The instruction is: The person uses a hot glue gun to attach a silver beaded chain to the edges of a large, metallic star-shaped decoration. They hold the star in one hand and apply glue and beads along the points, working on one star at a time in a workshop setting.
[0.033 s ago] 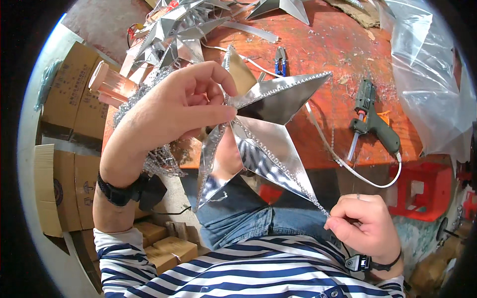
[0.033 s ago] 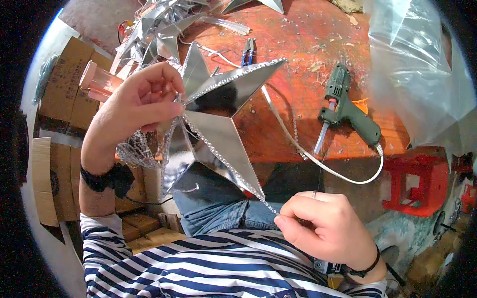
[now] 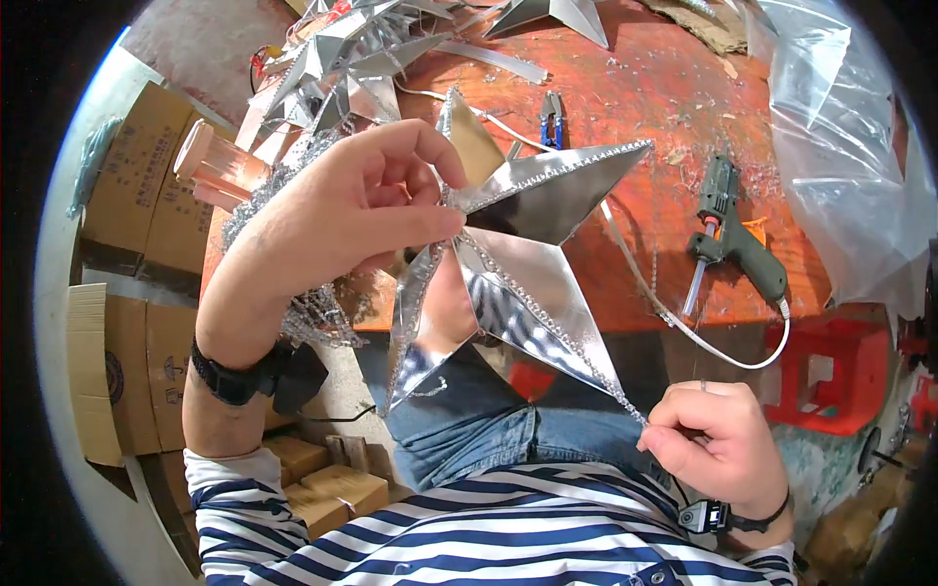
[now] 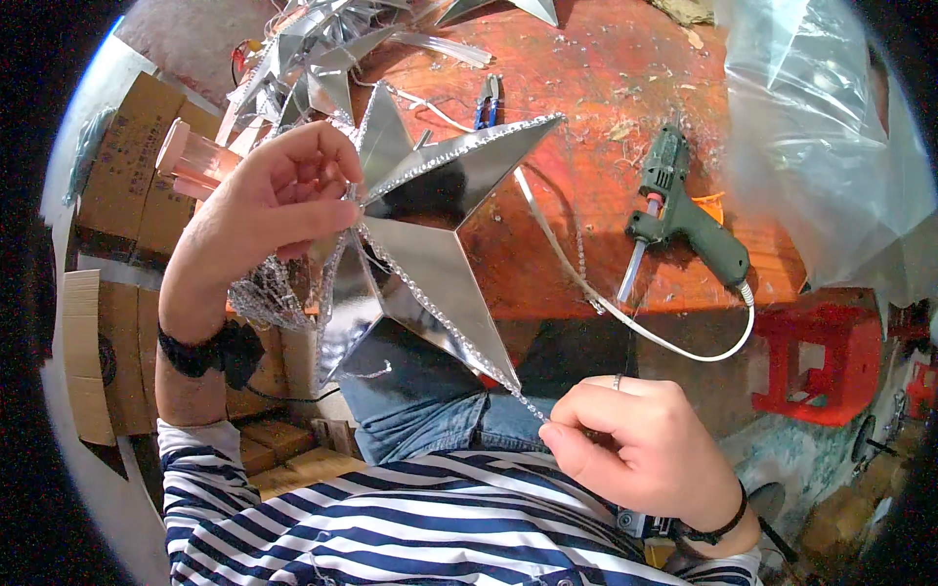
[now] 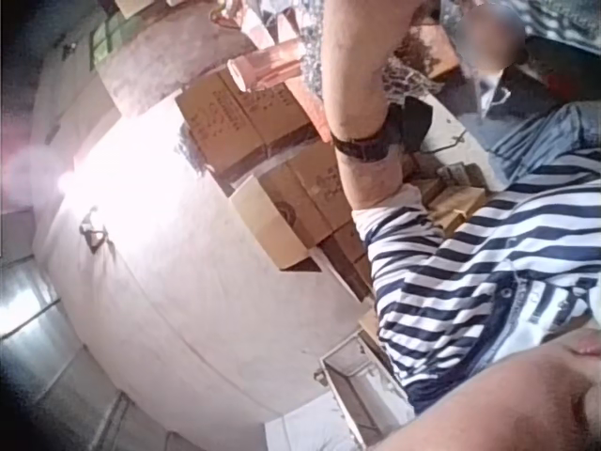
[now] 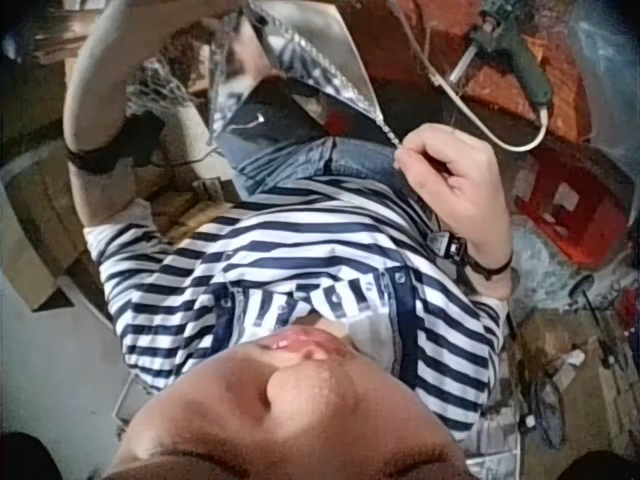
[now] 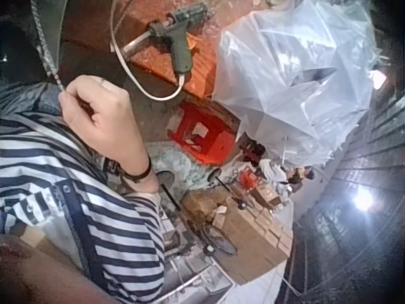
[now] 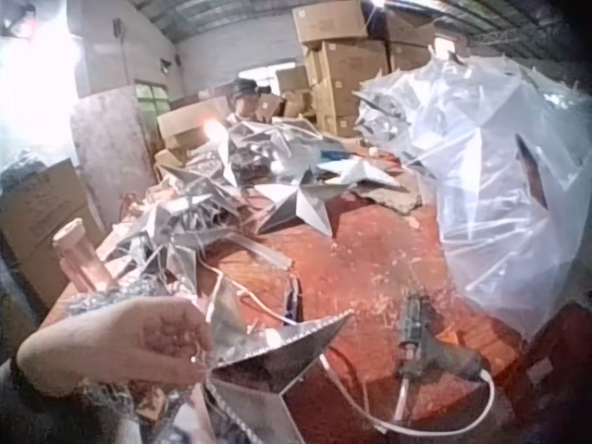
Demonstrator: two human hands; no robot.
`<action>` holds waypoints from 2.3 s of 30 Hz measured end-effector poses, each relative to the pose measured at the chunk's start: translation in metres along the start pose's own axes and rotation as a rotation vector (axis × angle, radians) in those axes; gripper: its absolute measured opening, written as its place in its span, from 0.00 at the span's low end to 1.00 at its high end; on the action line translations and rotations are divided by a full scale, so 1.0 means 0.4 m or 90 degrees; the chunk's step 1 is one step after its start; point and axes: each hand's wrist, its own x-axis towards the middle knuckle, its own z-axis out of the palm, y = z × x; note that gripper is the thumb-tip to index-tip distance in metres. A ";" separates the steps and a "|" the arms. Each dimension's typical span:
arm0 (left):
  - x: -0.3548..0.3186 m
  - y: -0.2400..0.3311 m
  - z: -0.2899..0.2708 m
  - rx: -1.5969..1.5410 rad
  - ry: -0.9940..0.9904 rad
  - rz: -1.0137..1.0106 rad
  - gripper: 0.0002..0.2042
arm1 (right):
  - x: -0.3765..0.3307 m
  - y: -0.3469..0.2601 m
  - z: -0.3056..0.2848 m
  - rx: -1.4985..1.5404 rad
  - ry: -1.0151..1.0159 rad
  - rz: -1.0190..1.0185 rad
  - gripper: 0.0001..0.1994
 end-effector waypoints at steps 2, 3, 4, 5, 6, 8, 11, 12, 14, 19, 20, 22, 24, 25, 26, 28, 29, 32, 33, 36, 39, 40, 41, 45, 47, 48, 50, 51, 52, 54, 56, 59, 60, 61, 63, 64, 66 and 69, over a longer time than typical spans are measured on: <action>0.002 -0.001 0.000 -0.007 -0.005 0.001 0.09 | 0.001 0.003 0.003 0.004 -0.001 0.003 0.04; 0.003 0.001 0.002 -0.009 -0.004 -0.008 0.09 | 0.001 0.005 0.005 0.007 -0.001 0.004 0.04; 0.003 0.005 0.004 -0.011 -0.002 -0.017 0.09 | 0.001 0.007 0.006 0.005 -0.002 -0.004 0.04; 0.000 0.008 0.004 -0.013 0.001 -0.027 0.09 | 0.003 0.009 0.007 0.004 -0.004 -0.014 0.04; -0.001 0.007 0.004 -0.009 0.004 -0.023 0.09 | 0.004 0.010 0.009 0.002 -0.007 -0.024 0.04; -0.002 0.004 0.003 -0.003 0.007 -0.014 0.10 | 0.005 0.015 0.011 -0.003 -0.006 -0.029 0.04; 0.000 0.004 0.003 0.010 0.010 -0.013 0.10 | 0.006 0.019 0.011 -0.008 -0.001 -0.023 0.04; 0.001 0.003 0.003 0.006 0.008 -0.012 0.10 | 0.006 0.020 0.010 -0.009 0.001 -0.020 0.04; 0.001 0.002 0.002 -0.004 0.003 -0.010 0.10 | 0.004 0.017 0.005 0.004 0.001 -0.004 0.04; 0.001 -0.003 0.001 0.015 0.004 0.003 0.10 | 0.003 0.026 0.003 0.017 -0.008 -0.011 0.05; 0.003 -0.006 0.000 0.015 0.000 0.013 0.10 | 0.006 0.029 0.002 0.019 -0.012 -0.004 0.05; 0.002 -0.004 0.000 0.017 0.000 0.009 0.10 | 0.009 0.037 0.002 0.024 -0.014 0.002 0.06; 0.002 -0.002 0.000 0.016 0.001 0.007 0.10 | 0.012 0.047 0.002 0.033 -0.011 -0.001 0.06; 0.002 -0.001 0.001 0.013 0.001 0.006 0.10 | 0.014 0.050 0.003 0.037 -0.012 -0.004 0.06; 0.001 -0.001 0.001 0.010 0.001 0.005 0.10 | 0.016 0.053 0.003 0.040 -0.013 -0.007 0.06; -0.001 0.003 0.002 0.016 0.004 -0.006 0.10 | 0.018 0.054 0.004 0.050 -0.019 -0.001 0.07; 0.000 0.004 0.003 0.018 0.004 -0.011 0.10 | 0.018 0.053 0.005 0.055 -0.022 0.010 0.07; 0.005 0.000 0.003 0.014 -0.001 0.000 0.10 | 0.019 0.055 0.006 0.049 -0.026 -0.009 0.07; 0.003 0.000 0.003 0.009 -0.001 -0.003 0.10 | 0.019 0.056 0.007 0.044 -0.027 -0.024 0.07; 0.001 0.001 0.003 -0.004 -0.001 -0.009 0.10 | 0.020 0.055 0.004 0.028 -0.045 -0.037 0.08; 0.000 0.004 0.004 -0.011 0.001 -0.014 0.10 | 0.023 0.048 0.006 0.034 -0.044 -0.050 0.08; 0.000 0.005 0.005 -0.008 0.002 -0.017 0.10 | 0.023 0.050 0.006 0.025 -0.044 -0.054 0.08; 0.001 0.006 0.005 -0.006 0.002 -0.019 0.10 | 0.024 0.052 0.006 0.015 -0.044 -0.058 0.08; 0.000 0.008 0.007 -0.001 0.007 -0.023 0.09 | 0.026 0.064 0.009 0.012 -0.040 -0.047 0.08; 0.000 0.007 0.009 -0.004 0.010 -0.023 0.09 | 0.030 0.072 0.012 0.026 -0.029 -0.046 0.08; 0.001 0.006 0.009 -0.006 0.006 -0.023 0.09 | 0.032 0.075 0.013 0.033 -0.023 -0.045 0.08; 0.002 0.004 0.006 -0.011 -0.001 -0.023 0.09 | 0.034 0.074 0.012 0.040 -0.021 -0.021 0.08; 0.002 0.003 0.005 -0.010 0.000 -0.017 0.08 | 0.036 0.072 0.012 0.043 -0.020 -0.010 0.07; 0.001 0.000 0.006 -0.008 0.001 -0.011 0.08 | 0.036 0.072 0.013 0.047 -0.020 -0.002 0.07; -0.002 0.002 0.001 -0.006 0.003 -0.007 0.08 | 0.041 0.076 0.015 0.057 -0.022 0.002 0.07; -0.002 0.003 0.004 -0.012 -0.003 -0.009 0.08 | 0.037 0.081 0.010 0.064 -0.032 -0.035 0.07; -0.002 0.009 -0.002 -0.013 -0.015 -0.010 0.09 | 0.035 0.080 0.005 0.101 -0.038 -0.039 0.07; 0.000 0.007 -0.002 -0.020 -0.022 -0.005 0.09 | 0.031 0.080 0.003 0.106 -0.035 -0.033 0.07; 0.002 0.003 -0.004 -0.028 -0.030 0.000 0.09 | 0.028 0.081 0.004 0.111 -0.032 -0.027 0.07; 0.002 0.000 -0.007 -0.034 -0.035 0.006 0.09 | 0.030 0.089 0.010 0.113 -0.023 -0.036 0.06; 0.001 0.001 -0.007 -0.033 -0.033 0.006 0.09 | 0.030 0.089 0.011 0.111 -0.021 -0.036 0.06; 0.002 -0.006 -0.006 -0.026 -0.027 0.013 0.09 | 0.032 0.091 0.013 0.099 -0.018 -0.034 0.06; 0.003 -0.015 -0.004 -0.018 -0.022 0.023 0.09 | 0.038 0.095 0.019 0.076 0.000 -0.036 0.07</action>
